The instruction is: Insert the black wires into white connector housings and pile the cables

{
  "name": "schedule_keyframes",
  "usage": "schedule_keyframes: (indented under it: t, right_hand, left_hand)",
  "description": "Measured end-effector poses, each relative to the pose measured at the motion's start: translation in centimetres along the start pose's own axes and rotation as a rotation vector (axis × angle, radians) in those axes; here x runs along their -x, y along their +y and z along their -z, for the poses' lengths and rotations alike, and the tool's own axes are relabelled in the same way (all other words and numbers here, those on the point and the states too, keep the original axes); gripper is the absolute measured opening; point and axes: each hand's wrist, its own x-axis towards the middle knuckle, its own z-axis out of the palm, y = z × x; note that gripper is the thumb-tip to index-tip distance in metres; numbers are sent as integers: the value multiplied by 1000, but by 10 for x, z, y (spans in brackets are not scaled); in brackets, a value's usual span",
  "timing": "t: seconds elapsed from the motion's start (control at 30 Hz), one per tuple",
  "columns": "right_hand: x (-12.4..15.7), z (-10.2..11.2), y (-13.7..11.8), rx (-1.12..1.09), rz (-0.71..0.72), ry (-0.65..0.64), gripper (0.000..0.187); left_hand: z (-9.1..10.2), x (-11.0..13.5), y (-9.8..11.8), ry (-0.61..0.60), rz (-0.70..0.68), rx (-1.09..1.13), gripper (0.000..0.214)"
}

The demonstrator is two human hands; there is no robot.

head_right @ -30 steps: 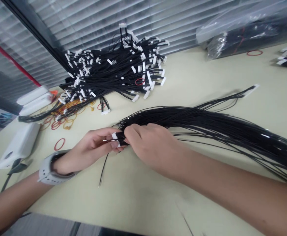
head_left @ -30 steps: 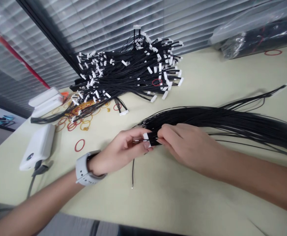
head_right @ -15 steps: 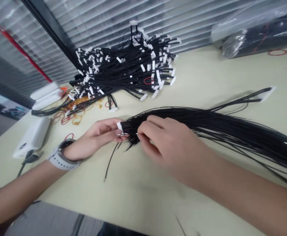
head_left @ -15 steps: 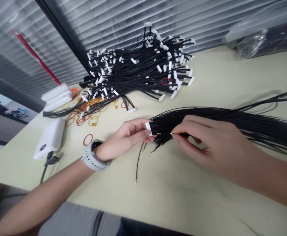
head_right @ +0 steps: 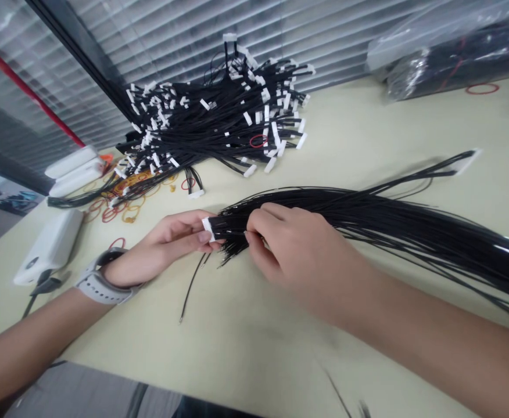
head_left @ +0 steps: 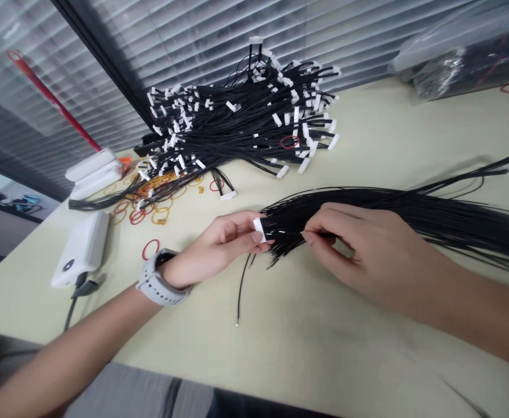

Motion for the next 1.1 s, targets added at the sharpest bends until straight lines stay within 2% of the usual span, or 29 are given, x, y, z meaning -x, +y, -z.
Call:
schedule_keyframes:
  t: [0.73, 1.1]
  right_hand:
    - [-3, -2, 0, -25, 93, -43, 16]
    - [-1, -2, -3, -11, 95, -68, 17]
  left_hand:
    - [-2, 3, -2, -56, -42, -64, 17]
    - [-5, 5, -3, -49, -49, -97, 19]
